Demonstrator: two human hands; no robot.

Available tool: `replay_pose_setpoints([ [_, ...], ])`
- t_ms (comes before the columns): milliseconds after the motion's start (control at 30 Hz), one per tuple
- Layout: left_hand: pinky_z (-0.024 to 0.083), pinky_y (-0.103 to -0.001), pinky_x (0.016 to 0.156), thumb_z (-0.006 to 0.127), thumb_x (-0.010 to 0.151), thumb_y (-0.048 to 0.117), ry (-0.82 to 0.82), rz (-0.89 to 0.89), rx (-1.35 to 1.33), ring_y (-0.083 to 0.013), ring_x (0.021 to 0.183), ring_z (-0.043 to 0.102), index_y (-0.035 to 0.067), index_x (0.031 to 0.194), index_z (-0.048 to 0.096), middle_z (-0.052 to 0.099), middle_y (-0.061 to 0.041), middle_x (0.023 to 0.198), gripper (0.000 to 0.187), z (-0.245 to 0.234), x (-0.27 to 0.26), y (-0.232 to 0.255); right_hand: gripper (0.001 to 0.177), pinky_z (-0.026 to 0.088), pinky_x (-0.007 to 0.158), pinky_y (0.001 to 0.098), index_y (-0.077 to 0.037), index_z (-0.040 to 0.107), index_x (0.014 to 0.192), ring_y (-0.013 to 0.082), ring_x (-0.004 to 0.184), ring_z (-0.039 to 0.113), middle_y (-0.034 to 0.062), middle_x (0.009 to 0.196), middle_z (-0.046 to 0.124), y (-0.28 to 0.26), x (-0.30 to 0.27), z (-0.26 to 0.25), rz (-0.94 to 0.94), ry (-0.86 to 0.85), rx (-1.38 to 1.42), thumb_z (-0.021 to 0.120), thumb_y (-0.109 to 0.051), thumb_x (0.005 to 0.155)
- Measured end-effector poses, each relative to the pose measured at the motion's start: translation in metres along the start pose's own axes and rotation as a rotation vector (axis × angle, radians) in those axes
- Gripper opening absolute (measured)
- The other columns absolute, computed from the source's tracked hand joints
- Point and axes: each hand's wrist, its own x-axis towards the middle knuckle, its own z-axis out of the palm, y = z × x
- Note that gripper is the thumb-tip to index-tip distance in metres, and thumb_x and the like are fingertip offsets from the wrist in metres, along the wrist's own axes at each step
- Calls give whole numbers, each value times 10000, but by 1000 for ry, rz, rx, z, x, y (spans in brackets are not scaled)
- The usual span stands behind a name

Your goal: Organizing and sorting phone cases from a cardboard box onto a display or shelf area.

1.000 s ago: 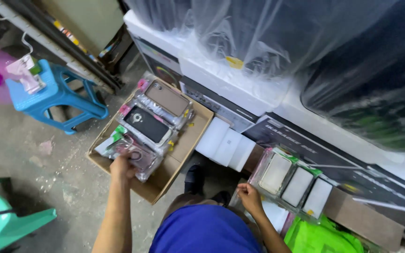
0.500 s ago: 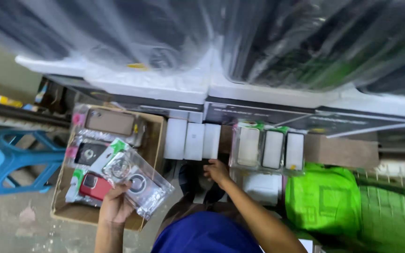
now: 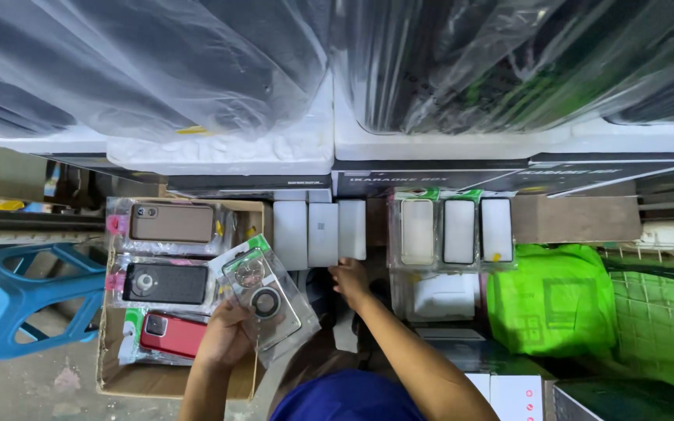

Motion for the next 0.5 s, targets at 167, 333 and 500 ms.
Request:
replay_pose_setpoints([
  [167,546,-679,959,418,882,-88,-6,-38,36,-352,1094,672,26,1354,501,667,-174,1228,493,-8,2,4,356,511,573,323,-145,597,1144,149,764,642,9,961,678,-2,3,17,-3,237,-149,759,-177,829],
  [333,562,-677,943,409,854,-108,13,-50,75,-350,1081,680,35,1350,507,676,-169,1192,525,-13,3,8,327,506,552,324,-9,706,1084,202,732,630,95,886,676,-5,1,36,-45,246,-215,785,-199,829],
  [500,565,-679,930,390,807,-138,-15,-76,101,-354,1107,686,33,1325,515,670,-182,1225,560,-13,7,10,348,561,579,343,-125,623,1120,156,716,654,19,831,671,-32,-20,50,-19,382,-225,787,-187,819],
])
